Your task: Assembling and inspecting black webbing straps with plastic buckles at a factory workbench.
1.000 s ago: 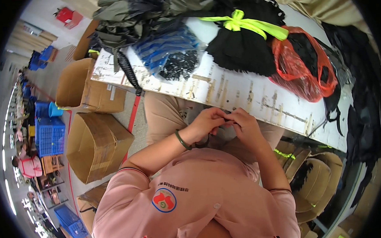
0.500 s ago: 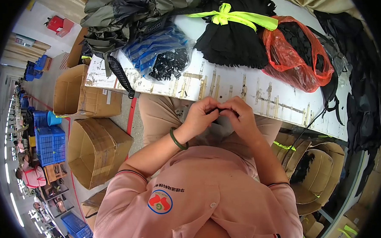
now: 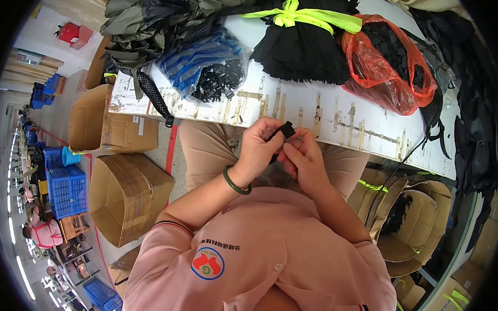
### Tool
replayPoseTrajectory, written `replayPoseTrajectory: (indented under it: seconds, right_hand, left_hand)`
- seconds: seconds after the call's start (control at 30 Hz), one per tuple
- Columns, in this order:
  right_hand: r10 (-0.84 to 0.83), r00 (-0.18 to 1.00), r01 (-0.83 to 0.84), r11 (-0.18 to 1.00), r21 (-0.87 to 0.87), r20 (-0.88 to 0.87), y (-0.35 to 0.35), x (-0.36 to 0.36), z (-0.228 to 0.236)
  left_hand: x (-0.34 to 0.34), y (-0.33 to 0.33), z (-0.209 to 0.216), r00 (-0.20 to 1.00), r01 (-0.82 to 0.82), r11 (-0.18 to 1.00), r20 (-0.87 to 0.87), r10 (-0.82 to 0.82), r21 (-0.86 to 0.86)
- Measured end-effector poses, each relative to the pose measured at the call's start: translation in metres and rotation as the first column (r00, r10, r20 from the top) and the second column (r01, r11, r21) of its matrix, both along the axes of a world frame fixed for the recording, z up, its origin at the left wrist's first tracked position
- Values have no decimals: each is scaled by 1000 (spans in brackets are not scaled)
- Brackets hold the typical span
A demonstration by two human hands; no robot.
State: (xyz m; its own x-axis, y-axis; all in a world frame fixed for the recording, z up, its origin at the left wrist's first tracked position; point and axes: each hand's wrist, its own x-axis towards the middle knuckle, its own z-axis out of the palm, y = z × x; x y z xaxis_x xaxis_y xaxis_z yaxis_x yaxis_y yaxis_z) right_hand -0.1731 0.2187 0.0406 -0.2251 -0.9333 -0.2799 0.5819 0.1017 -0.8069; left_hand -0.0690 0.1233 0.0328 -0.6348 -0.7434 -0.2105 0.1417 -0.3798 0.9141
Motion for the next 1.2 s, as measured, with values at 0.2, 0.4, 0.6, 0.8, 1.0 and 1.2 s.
replayPoseTrajectory:
  seconds: [0.2, 0.4, 0.6, 0.8, 1.0, 1.2]
  right_hand:
    - [-53, 993, 50, 998, 35, 109, -2, 1, -1]
    - [-131, 975, 118, 989, 85, 182, -4, 3, 2]
    - [-198, 932, 175, 979, 100, 303, -7, -5, 0]
    - [-137, 952, 121, 990, 74, 273, -8, -1, -1]
    - [-125, 948, 106, 991, 79, 293, -9, 1, -3]
    - [-125, 943, 102, 991, 89, 309, -9, 2, -4]
  left_hand:
    - [4, -2, -22, 988, -33, 927, 128, 87, -373]
    - [3, -3, -12, 969, 20, 756, 199, 147, -654]
    - [0, -2, -19, 987, -29, 779, 105, 121, -626]
    - [0, -2, -17, 989, -21, 929, 129, 73, -369]
    - [1, -3, -22, 988, -7, 918, 140, 68, -396]
    - [1, -1, -17, 987, 3, 917, 148, 61, -399]
